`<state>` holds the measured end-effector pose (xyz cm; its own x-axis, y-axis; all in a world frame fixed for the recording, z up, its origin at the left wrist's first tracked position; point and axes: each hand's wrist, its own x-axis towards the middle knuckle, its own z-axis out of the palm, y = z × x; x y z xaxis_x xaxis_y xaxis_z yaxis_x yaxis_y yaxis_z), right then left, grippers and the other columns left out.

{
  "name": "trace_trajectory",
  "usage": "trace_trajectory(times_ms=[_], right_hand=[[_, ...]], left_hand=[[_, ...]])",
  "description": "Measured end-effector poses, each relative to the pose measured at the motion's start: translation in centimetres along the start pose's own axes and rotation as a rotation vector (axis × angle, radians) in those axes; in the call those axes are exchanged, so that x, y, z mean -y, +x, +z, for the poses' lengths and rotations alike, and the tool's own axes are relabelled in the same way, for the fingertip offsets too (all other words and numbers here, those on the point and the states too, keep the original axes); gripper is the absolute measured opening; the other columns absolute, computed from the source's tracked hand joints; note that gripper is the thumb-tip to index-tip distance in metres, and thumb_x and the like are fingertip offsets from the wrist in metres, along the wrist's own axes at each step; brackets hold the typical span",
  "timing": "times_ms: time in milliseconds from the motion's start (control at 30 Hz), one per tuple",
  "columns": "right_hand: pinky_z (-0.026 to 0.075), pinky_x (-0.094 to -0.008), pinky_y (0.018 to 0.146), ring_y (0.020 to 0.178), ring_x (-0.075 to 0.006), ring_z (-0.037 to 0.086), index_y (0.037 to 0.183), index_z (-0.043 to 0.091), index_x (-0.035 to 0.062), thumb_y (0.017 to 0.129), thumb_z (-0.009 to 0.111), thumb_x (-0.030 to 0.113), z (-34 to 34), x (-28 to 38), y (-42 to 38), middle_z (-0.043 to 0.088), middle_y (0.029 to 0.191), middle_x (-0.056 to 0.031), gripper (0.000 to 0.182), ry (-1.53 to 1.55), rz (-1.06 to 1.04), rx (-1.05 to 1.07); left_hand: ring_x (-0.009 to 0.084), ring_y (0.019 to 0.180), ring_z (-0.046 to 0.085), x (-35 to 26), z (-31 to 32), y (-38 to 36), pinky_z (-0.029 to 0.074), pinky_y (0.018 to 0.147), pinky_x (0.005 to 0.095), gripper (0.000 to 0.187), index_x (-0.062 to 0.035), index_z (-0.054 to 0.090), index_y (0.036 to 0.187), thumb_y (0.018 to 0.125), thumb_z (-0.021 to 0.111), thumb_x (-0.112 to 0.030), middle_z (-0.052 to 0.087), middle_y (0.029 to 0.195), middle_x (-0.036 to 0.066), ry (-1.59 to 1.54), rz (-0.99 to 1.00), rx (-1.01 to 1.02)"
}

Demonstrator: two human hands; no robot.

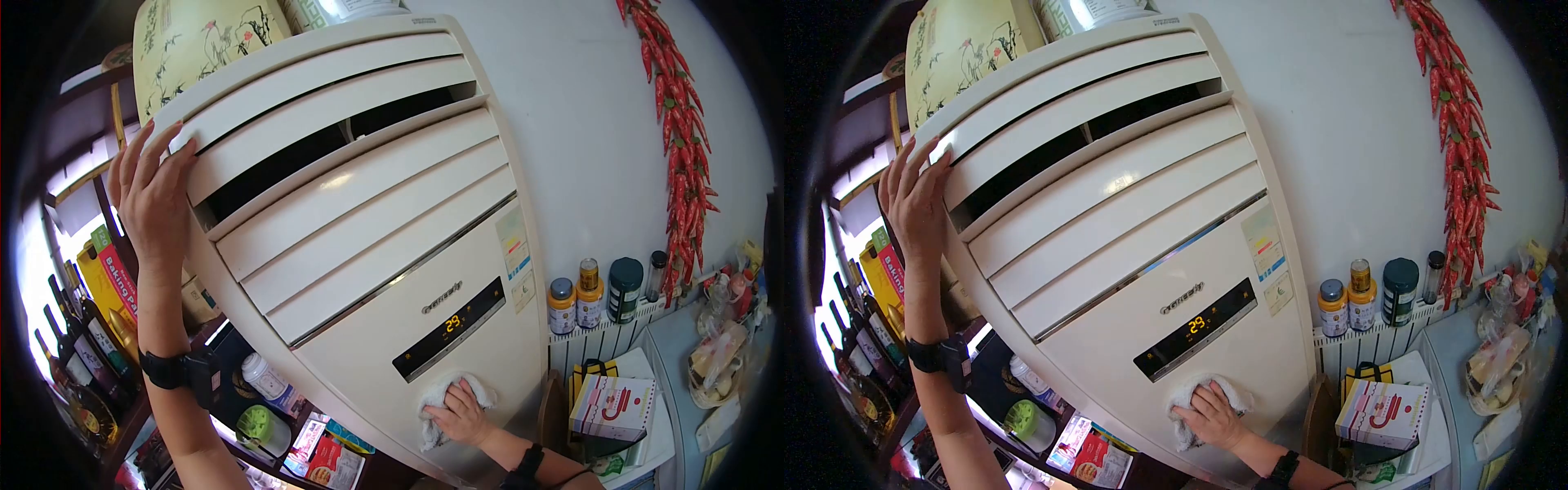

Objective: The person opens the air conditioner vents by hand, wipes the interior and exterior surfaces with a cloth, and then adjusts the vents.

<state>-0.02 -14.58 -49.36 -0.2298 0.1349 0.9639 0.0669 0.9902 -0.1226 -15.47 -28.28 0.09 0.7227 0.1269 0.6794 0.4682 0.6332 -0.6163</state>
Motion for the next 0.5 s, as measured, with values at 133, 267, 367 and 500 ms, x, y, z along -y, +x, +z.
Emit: trace_trajectory(times_ms=[133, 267, 367, 500], right_hand=[[0.030, -0.0510, 0.109, 0.122, -0.0267, 0.047, 0.115, 0.063, 0.0202, 0.073, 0.069, 0.012, -0.1, -0.1, 0.0, 0.050, 0.120, -0.0078, 0.043, -0.015, -0.006, 0.016], [0.030, -0.0509, 0.109, 0.122, -0.0266, 0.047, 0.115, 0.063, 0.0205, 0.073, 0.069, 0.012, 0.0, -0.1, -0.1, 0.051, 0.119, -0.0077, 0.043, -0.010, -0.001, 0.020], [0.030, -0.0510, 0.109, 0.121, -0.0266, 0.047, 0.115, 0.063, 0.0206, 0.073, 0.069, 0.012, 0.0, 0.0, -0.1, 0.050, 0.119, -0.0077, 0.043, -0.010, -0.005, 0.015], [0.030, -0.0513, 0.109, 0.121, -0.0264, 0.047, 0.115, 0.062, 0.0207, 0.074, 0.069, 0.012, -0.1, 0.0, -0.1, 0.049, 0.119, -0.0075, 0.043, -0.010, -0.003, 0.017]], left_hand=[[0.0178, 0.124, 0.053, 0.1, 0.0, -0.1, 0.033, 0.107, 0.0357, 0.015, -0.0198, 0.074, 0.095, 0.081, 0.072, -0.018, 0.066, 0.119, -0.005, -0.020, -0.017, 0.001], [0.0192, 0.126, 0.051, 0.2, 0.3, -0.4, 0.033, 0.107, 0.0369, 0.015, -0.0185, 0.074, 0.096, 0.082, 0.071, -0.018, 0.065, 0.121, -0.004, -0.033, -0.036, -0.010], [0.0214, 0.127, 0.050, -0.2, 0.0, -0.4, 0.033, 0.107, 0.0381, 0.015, -0.0173, 0.074, 0.096, 0.082, 0.072, -0.019, 0.064, 0.123, -0.001, -0.163, -0.058, 0.008], [0.0244, 0.128, 0.049, -3.7, -3.3, 1.1, 0.032, 0.106, 0.0407, 0.018, -0.0156, 0.073, 0.096, 0.079, 0.074, -0.021, 0.063, 0.125, 0.003, -0.431, -0.061, 0.134]])
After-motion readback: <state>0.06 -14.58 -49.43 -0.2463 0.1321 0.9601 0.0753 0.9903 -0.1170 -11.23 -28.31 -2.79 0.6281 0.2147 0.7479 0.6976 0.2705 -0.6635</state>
